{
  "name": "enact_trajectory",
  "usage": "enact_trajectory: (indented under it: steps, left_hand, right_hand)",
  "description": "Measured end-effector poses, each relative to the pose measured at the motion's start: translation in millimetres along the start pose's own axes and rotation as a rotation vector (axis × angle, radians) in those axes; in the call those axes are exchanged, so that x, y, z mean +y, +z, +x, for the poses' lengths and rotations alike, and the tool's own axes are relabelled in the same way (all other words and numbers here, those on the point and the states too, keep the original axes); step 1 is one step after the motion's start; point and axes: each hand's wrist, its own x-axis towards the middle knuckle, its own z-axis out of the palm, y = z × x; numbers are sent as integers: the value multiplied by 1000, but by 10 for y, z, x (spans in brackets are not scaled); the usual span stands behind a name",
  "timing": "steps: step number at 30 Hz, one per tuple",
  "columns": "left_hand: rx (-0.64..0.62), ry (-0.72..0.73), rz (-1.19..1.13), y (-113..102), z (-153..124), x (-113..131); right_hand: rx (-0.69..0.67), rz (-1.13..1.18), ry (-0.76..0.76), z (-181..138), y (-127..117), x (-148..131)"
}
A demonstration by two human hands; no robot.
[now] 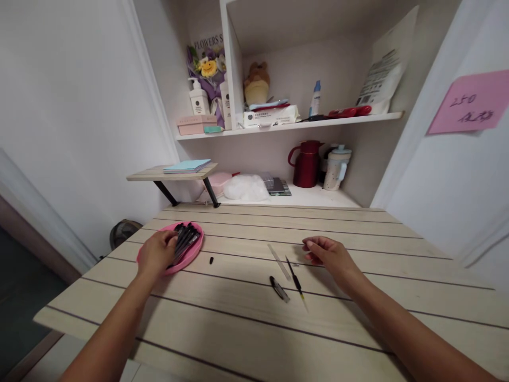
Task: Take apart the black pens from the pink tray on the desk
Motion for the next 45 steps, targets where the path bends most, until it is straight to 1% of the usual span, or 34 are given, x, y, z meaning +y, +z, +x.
enact_trajectory:
  steps: [2,4,5,7,9,12,16,19,21,23,26,33,39,42,45]
  left_hand:
    - [-4,149,-102,54,-157,206]
    - [-84,300,-219,122,-326,412]
    - [-129,343,-258,157,-402,502]
    - [-203,376,-320,220,-518,632]
    - [-238,351,-353,272,-579,689]
    - [-221,303,-346,342,-604,667]
    - [-173,340,-312,431,-614,591]
    - [-153,370,-279,473,-622,569]
    - [-130,363,-266,480,-618,563]
    - [-110,341,-267,474,-607,557]
    - [-103,312,-279,461,-592,539]
    - [-83,272,-307,470,-586,513]
    - [-98,228,-339,483,-595,527]
    - [-121,251,-353,504,-606,546]
    - [-138,305,-380,509,-619,622]
  right_hand:
    - [5,6,-4,9,-8,-9]
    - [12,2,-3,8,-11,-15]
    - [12,-1,-2,4,-10,-15]
    - [6,-20,-8,-3,-5,-3]
    - [-9,-54,-34,-1,1,23]
    - [-42,-127,-88,27,-4,75]
    - [-76,-314,-126,68,-37,109]
    - [-97,-523,-208,43,-49,76]
    - [-102,-667,-258,0,-39,35]
    - [-105,-782,-278,-49,-20,-10]
    - [-109,-891,-289,-106,9,-59]
    - [-135,-982,-318,-138,53,-67]
    - [-155,-986,-322,-157,74,-58]
    - [-140,-966,-340,-128,31,-65]
    - [-102,-952,-331,-70,-40,-62]
